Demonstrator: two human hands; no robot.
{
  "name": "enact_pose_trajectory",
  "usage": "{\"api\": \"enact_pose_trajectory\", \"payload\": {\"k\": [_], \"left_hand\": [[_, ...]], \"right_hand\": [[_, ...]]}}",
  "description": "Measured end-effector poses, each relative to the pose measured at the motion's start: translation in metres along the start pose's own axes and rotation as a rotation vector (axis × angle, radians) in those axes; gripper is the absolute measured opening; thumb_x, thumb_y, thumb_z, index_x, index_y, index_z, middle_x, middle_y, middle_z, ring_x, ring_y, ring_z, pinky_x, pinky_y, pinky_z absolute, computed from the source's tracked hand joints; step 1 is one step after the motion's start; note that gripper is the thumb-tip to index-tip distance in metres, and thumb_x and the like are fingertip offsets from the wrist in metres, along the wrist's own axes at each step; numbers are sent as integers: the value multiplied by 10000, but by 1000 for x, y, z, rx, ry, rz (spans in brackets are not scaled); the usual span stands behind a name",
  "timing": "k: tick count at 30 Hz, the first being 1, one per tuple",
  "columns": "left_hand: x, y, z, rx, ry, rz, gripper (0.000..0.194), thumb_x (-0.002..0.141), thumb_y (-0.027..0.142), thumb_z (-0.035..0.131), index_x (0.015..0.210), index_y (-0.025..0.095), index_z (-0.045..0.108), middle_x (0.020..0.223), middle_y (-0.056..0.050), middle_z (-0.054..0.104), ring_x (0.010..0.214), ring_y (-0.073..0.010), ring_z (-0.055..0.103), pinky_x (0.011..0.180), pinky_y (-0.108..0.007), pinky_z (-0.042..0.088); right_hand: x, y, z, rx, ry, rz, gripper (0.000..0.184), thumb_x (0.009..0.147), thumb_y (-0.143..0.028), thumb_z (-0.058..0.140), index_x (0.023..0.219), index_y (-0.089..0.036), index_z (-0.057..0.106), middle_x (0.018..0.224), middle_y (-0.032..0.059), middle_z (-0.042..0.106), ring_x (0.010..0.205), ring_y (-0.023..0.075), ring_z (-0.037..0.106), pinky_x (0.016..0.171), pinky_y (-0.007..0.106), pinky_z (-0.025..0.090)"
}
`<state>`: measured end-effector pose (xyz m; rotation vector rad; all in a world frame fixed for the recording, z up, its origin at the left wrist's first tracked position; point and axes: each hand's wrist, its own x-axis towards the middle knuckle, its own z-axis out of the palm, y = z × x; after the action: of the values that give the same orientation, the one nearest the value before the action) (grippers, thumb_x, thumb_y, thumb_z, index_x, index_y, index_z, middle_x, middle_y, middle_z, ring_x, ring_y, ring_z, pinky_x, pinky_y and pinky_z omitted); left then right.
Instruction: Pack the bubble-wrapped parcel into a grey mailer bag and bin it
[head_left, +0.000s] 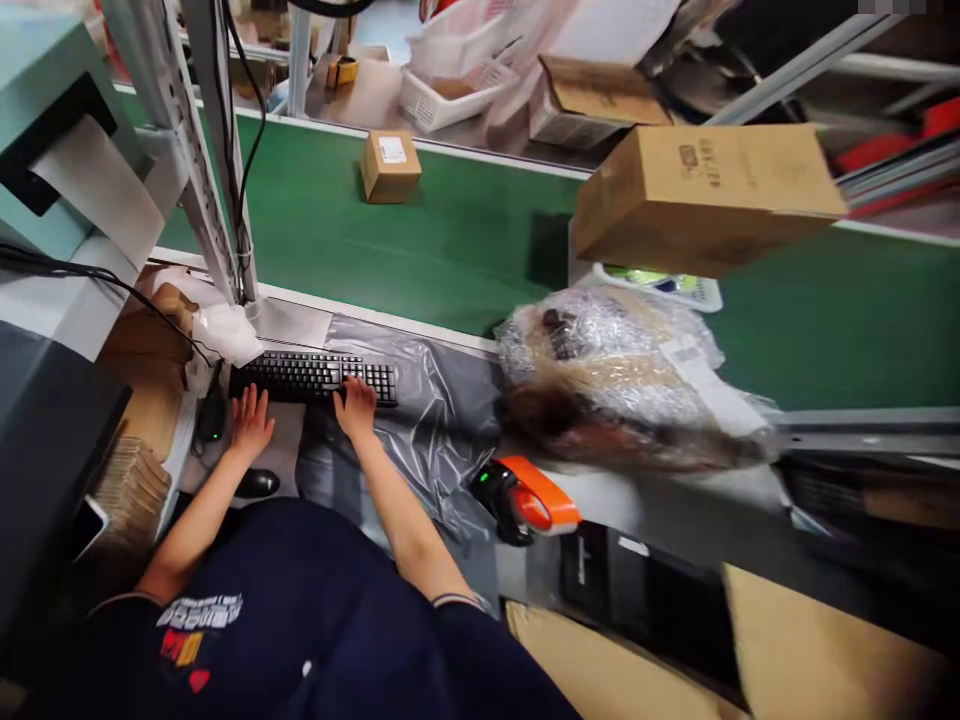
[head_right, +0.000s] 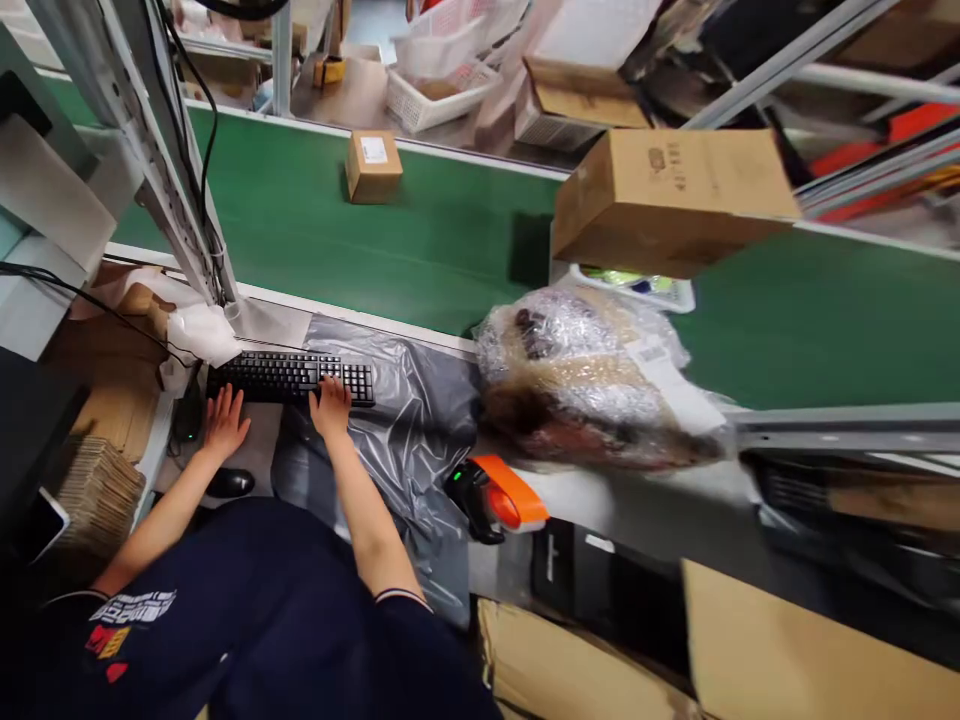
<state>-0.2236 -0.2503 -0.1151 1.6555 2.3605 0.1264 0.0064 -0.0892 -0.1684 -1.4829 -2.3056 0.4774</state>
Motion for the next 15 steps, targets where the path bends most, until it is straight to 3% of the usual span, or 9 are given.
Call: {"api": "enact_pose_trajectory", "payload": {"k": [8, 12, 15], "left_hand": [[-6, 2, -3, -9, 11, 23, 674, 1027, 276, 563, 1660, 86, 430, 1784, -239, 243, 1662, -394, 277, 1356, -623, 241], [-4, 0, -8, -15, -39, 53, 685, 1022, 257, 555, 1668, 78, 418, 1791, -239, 209, 1674, -392, 240, 1357, -613, 243], [3, -1, -11, -11, -70, 62, 687, 1020, 260, 556, 1678, 115, 422, 1799, -207, 213, 1680, -386, 223, 1360, -626, 222]], "right_hand": [[46, -24, 0, -7, -100, -55, 381, 1036, -305, 547, 1354, -132, 667, 1435, 196, 696, 1495, 332, 476, 1298, 576, 271], [38, -30, 3, -13, -92, -42, 521, 1058, -322, 497, 1516, -80, 558, 1519, 226, 636, 1525, 345, 433, 1308, 616, 230], [16, -40, 8, -25, -96, -129, 519, 1077, -344, 488, 1540, -123, 566, 1547, 210, 608, 1510, 343, 438, 1299, 603, 248]]}}
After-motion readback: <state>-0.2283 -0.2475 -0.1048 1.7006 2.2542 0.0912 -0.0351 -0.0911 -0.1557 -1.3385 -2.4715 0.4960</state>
